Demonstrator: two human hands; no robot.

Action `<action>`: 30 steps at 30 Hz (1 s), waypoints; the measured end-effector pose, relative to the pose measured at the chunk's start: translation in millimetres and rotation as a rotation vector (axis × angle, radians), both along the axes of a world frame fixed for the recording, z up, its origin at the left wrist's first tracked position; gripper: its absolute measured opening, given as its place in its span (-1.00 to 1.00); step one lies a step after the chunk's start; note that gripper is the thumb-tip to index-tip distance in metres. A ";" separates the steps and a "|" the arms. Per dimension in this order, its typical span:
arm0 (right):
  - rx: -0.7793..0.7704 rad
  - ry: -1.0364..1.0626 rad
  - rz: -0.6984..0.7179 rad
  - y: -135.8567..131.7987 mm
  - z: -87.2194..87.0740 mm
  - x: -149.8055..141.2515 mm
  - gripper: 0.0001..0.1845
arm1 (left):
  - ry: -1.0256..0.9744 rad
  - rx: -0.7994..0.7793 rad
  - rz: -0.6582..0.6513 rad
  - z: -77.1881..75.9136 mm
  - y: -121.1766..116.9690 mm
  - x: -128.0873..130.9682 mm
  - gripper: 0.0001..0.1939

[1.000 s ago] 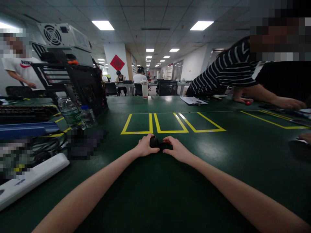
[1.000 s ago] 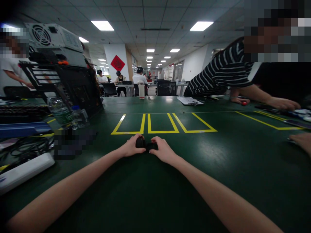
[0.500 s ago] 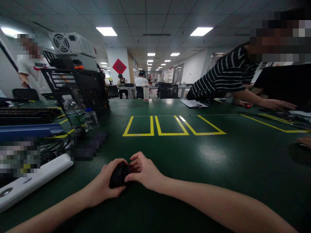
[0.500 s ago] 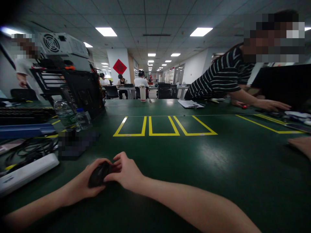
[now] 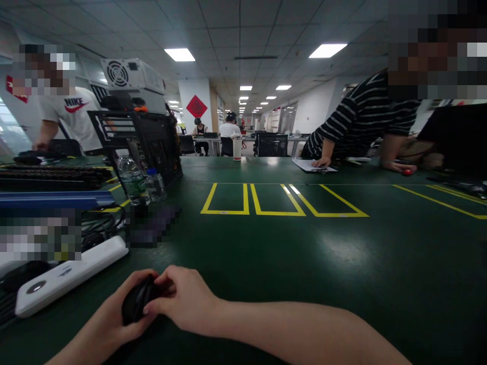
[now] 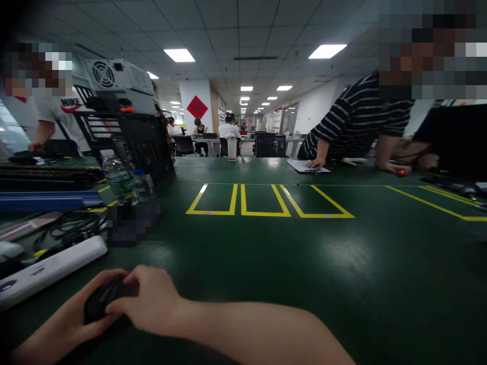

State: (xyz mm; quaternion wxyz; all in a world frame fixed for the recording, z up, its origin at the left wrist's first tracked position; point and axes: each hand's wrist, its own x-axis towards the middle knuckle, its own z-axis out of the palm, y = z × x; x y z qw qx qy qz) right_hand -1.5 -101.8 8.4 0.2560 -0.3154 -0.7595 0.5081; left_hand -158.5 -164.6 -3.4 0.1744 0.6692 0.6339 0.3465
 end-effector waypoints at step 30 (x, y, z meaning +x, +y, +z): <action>0.045 0.245 -0.227 92.2 1.2 185.2 -0.80 | 0.337 0.329 -0.695 21.6 156.1 155.3 -0.27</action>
